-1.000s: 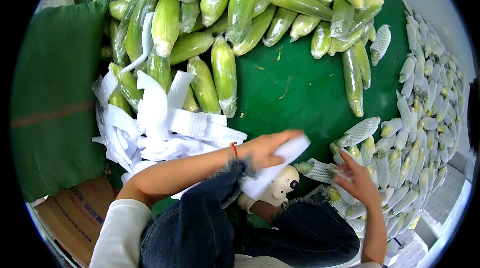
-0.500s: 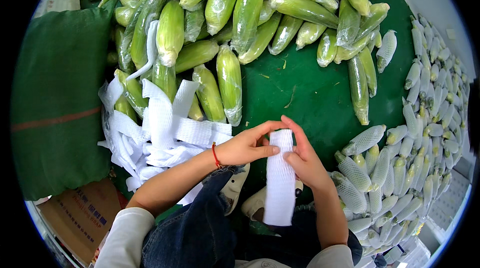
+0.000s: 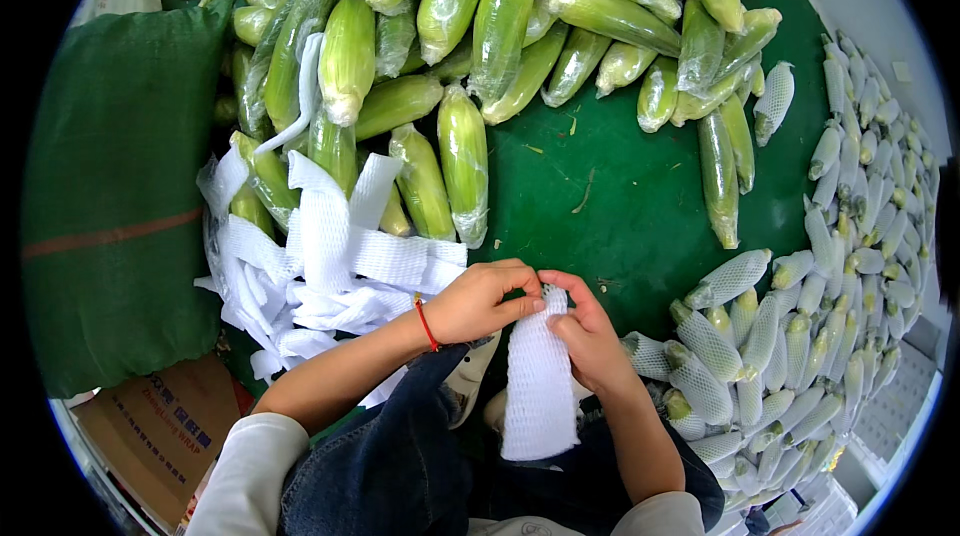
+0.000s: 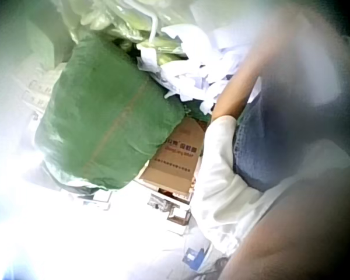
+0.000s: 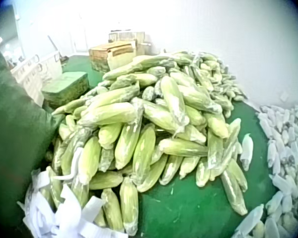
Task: The person takes ears of corn from a pile on the floor and pulls white foam mesh sleeves over each one by hand, then places the covered corn into a separate pile.
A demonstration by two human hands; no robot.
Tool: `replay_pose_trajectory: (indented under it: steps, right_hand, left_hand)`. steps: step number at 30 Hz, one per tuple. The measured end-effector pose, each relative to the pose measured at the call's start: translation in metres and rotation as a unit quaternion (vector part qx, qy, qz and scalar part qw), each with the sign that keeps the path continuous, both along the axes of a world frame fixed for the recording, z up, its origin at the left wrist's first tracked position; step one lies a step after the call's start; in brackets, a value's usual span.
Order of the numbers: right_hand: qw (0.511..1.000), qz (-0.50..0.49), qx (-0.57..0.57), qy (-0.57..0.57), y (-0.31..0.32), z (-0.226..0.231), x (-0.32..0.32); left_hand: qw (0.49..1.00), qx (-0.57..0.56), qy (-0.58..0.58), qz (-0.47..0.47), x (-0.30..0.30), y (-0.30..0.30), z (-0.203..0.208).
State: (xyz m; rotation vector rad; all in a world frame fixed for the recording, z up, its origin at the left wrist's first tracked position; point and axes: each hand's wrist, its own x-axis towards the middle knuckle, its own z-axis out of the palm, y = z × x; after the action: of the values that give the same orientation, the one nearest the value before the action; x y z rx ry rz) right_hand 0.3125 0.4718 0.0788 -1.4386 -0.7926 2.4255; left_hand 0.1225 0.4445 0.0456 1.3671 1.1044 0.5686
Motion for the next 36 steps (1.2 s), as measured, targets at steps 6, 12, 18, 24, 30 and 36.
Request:
replay_pose_trajectory:
  steps: [6,12,18,24,30,36]
  right_hand:
    - [0.990,0.113,0.089,-0.011,-0.003,-0.003,-0.001]
    - [0.998,-0.024,0.024,0.060,0.000,-0.030,0.006]
    - [0.969,-0.117,-0.149,0.160,0.021,-0.063,-0.023]
    - [0.954,-0.049,0.281,-0.094,0.103,-0.162,-0.116]
    - [0.947,-0.196,0.253,0.002,0.062,-0.130,-0.107]
    - [0.908,-0.286,0.305,0.022,0.020,-0.100,-0.070]
  left_hand:
    - [0.980,-0.043,-0.138,0.139,0.007,-0.005,-0.012]
    - [0.956,-0.145,-0.127,0.223,0.006,-0.006,0.006]
    - [0.844,-0.282,-0.373,0.262,-0.042,0.009,-0.006]
    - [0.888,-0.139,0.071,0.434,-0.081,0.101,-0.089]
    - [0.940,0.072,0.110,0.316,-0.063,0.054,-0.041]
    - [0.952,0.055,0.041,0.300,-0.024,0.026,0.006]
